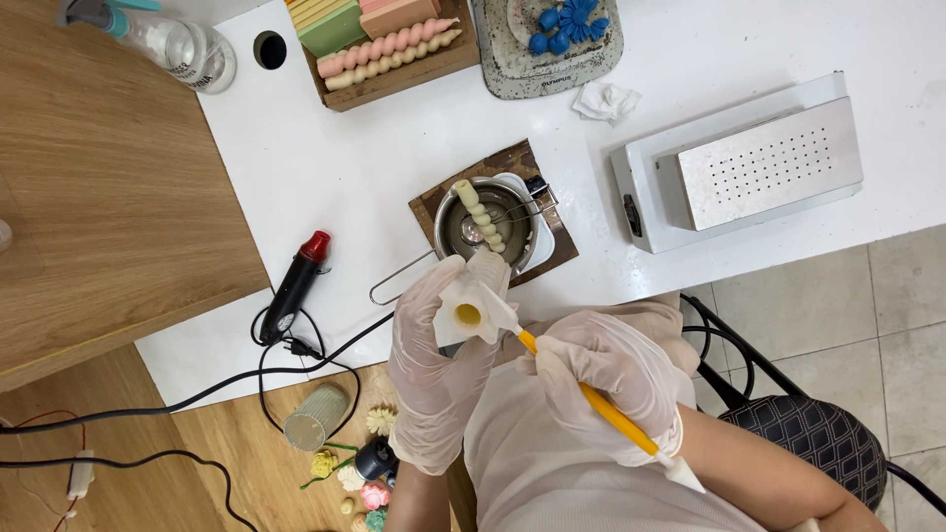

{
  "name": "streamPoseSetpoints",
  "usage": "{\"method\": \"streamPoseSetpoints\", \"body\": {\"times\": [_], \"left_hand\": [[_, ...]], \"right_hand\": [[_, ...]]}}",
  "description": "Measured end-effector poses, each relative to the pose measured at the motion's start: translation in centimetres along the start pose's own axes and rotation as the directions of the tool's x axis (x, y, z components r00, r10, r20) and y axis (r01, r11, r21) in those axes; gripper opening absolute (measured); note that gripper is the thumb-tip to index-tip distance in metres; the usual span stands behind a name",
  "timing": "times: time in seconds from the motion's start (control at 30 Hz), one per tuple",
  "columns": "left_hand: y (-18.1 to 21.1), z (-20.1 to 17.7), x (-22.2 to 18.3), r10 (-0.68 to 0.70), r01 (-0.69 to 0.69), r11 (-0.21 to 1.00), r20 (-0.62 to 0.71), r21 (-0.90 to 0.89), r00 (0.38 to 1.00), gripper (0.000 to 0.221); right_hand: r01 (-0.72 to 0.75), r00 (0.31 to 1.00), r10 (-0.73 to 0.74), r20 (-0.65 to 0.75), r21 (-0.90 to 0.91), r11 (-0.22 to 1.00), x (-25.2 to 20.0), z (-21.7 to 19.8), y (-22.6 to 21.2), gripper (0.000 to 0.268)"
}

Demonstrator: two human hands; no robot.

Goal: The person is cleaning wax residue from a silicone candle mold using a scraping tool and a cloth.

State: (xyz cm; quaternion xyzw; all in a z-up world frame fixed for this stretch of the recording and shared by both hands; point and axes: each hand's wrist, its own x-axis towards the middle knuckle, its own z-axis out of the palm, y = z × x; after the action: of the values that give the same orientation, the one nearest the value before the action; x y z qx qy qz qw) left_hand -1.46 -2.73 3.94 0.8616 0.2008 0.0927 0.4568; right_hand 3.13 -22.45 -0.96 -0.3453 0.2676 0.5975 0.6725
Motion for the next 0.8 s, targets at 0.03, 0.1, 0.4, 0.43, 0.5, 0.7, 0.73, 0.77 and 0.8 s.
{"method": "streamPoseSetpoints", "body": {"times": [0.03,0.1,0.4,0.43,0.5,0.7,0.73,0.77,0.8], "left_hand": [[0.2,0.0,0.0,-0.023,0.023,0.999,-0.002,-0.028,1.0,0.067],[0.3,0.0,0.0,-0.046,0.045,0.997,-0.006,-0.055,0.999,0.067],[0.4,0.2,0.1,-0.004,0.003,0.999,-0.014,-0.044,1.0,0.071],[0.6,0.2,0.1,-0.009,0.009,1.0,-0.029,-0.027,1.0,0.07],[0.7,0.2,0.0,-0.011,0.01,1.0,-0.048,-0.01,0.999,0.07],[0.9,0.2,0.2,0.031,-0.027,0.999,-0.115,0.044,0.993,0.069],[0.9,0.2,0.2,-0.001,0.003,1.0,-0.118,0.021,0.993,0.067],[0.9,0.3,0.2,-0.032,0.032,0.999,-0.121,-0.002,0.992,0.066],[0.7,0.3,0.4,-0.023,0.023,1.0,-0.124,-0.004,0.992,0.066]], "right_hand": [[0.028,1.0,-0.028,-0.007,-0.048,0.998,0.2,-0.2,0.2,0.033],[0.054,0.998,-0.055,-0.01,-0.097,0.994,0.5,-0.6,0.6,0.034],[0.007,1.0,-0.007,-0.011,0.039,0.999,0.4,-0.1,0.7,0.036],[0.05,0.999,-0.05,-0.022,0.013,0.999,0.3,0.2,0.7,0.035],[0.097,0.995,-0.097,-0.029,-0.016,0.995,0.1,1.6,0.1,0.033],[0.585,0.319,-0.872,0.371,-0.801,-0.127,0.4,4.6,-0.6,0.004],[0.559,0.328,-0.888,0.322,-0.824,-0.092,0.2,4.7,-0.7,0.003],[0.533,0.334,-0.903,0.272,-0.844,-0.057,0.1,4.9,-0.8,0.006],[0.535,0.326,-0.904,0.276,-0.842,-0.065,0.1,4.8,-0.8,0.006]]}}
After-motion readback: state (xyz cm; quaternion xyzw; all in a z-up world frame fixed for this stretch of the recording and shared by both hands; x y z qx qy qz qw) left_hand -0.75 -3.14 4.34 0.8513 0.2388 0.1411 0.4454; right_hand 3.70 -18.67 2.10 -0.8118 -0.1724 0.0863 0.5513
